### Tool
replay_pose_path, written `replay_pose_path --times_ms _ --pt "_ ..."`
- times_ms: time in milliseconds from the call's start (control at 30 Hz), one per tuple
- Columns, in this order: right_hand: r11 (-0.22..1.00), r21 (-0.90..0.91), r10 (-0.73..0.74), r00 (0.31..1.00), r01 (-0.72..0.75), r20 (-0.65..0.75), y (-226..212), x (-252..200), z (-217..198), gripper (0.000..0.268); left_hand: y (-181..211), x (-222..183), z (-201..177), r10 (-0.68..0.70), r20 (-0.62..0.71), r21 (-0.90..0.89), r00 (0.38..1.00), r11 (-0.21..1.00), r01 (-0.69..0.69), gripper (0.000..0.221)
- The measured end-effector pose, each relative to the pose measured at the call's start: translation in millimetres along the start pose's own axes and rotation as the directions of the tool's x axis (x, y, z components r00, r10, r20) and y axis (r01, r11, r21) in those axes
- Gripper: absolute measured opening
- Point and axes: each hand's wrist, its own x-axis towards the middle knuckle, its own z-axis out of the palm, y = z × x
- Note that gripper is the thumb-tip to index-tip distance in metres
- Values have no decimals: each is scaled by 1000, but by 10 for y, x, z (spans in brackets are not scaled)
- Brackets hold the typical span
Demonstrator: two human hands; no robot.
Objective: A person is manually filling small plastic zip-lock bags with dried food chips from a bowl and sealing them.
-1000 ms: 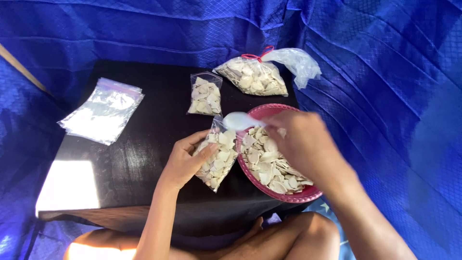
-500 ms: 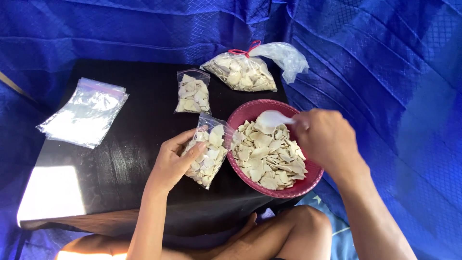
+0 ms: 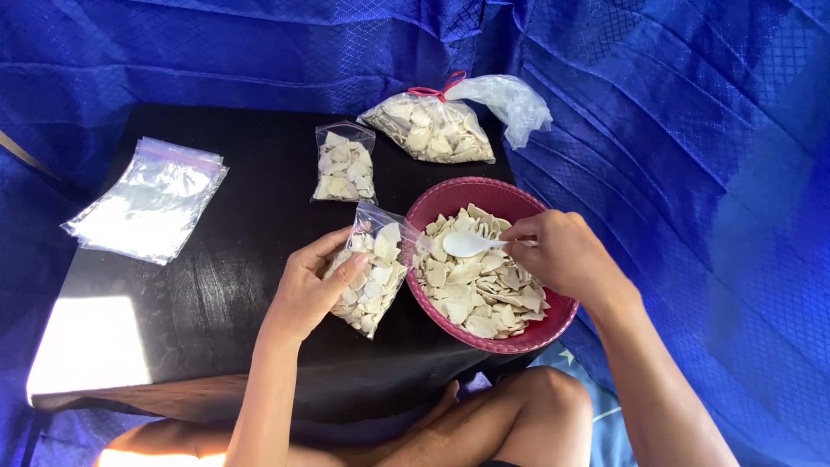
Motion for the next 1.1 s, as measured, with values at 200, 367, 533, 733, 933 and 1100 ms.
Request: replay_pose_path --times_ms 200,367,533,733,933,1100 --pt "950 -304 19 986 -69 -164 36 10 69 23 -6 1 -4 -2 5 -7 1000 1000 2 48" --pt "977 -215 -19 996 0 -85 -66 58 168 23 -19 5 -9 -5 10 -19 1000 1000 5 48" --pt "999 40 -28 1000 27 12 -77 78 119 26 -1 5 -8 2 8 -11 1000 1000 -2 48" --pt "960 281 -8 996 -18 90 46 151 292 29 -14 -4 -12 5 1 -24 1000 1000 -5 50" --pt "900 434 8 997 -42 80 -22 48 213 30 -53 -6 -23 35 -9 -42 999 999 -35 50" --pt "820 569 -80 997 59 12 -81 8 42 28 -59 21 -21 49 0 -66 999 997 -48 49"
